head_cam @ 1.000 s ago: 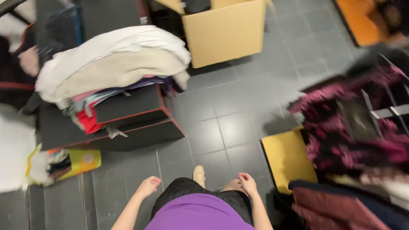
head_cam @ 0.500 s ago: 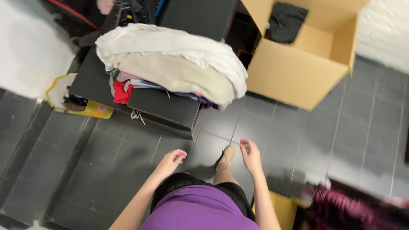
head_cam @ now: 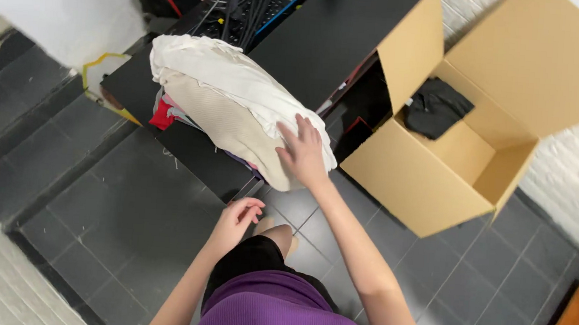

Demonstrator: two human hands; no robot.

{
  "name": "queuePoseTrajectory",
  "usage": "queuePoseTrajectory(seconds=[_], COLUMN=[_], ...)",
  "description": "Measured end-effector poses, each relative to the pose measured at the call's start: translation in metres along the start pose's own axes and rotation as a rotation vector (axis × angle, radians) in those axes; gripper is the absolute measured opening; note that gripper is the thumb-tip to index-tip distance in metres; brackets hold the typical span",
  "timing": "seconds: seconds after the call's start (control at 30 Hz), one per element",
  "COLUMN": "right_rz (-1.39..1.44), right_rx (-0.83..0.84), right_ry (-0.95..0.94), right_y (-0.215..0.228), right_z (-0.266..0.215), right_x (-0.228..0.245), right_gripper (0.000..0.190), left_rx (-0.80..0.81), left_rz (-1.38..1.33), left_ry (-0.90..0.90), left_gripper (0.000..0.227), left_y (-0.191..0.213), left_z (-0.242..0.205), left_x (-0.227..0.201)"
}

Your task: Hanging various pieces of clothing onto hangers and placing them on a garment rack.

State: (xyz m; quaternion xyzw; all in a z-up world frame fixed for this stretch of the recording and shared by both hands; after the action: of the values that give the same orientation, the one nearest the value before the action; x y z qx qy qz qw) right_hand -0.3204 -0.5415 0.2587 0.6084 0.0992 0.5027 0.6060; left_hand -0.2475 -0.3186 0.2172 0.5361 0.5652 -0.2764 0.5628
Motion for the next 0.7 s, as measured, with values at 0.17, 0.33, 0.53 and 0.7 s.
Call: queuePoseTrajectory(seconds=[0.17, 0.33, 0.53, 0.7], right_rz=[-0.049, -0.058, -0.048, 0.228], right_rx=[0.026, 0.02, -0.011, 0.092], right_ry=[0.076, 0.239, 0.468, 0.588], right_y=[0.007, 0.013, 0.007, 0.033], right_z=[0.016, 0.02, 0.037, 0.072], right_x=[-0.008, -0.025, -0.05, -0.048], right_gripper=[0.047, 0.047, 0.049, 0.035], left_rx=[-0.233, -0.471, -0.763, -0.783], left_rz=[0.181, 0.366, 0.627, 0.791], left_ry=[-0.069, -0.151, -0.27, -0.154], left_gripper=[0.019, 0.025, 0.038, 0.053], left_y=[0.02, 0.029, 0.035, 0.017], left_z=[0.031, 0.083, 0.161, 0.203], left_x=[-0.07, -0.091, -0.129, -0.116])
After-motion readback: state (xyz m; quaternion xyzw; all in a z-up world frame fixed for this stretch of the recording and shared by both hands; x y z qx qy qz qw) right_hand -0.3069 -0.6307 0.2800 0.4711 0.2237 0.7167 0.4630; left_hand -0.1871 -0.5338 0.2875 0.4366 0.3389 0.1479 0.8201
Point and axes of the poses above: each hand's wrist, its own z-axis towards the middle knuckle, its own y-axis out of the back of the hand, x = y × z, the point moved 8 cm from there along z, towards the middle knuckle, and after that the axes turned 2 degrees about z, right-handed, at the moved point
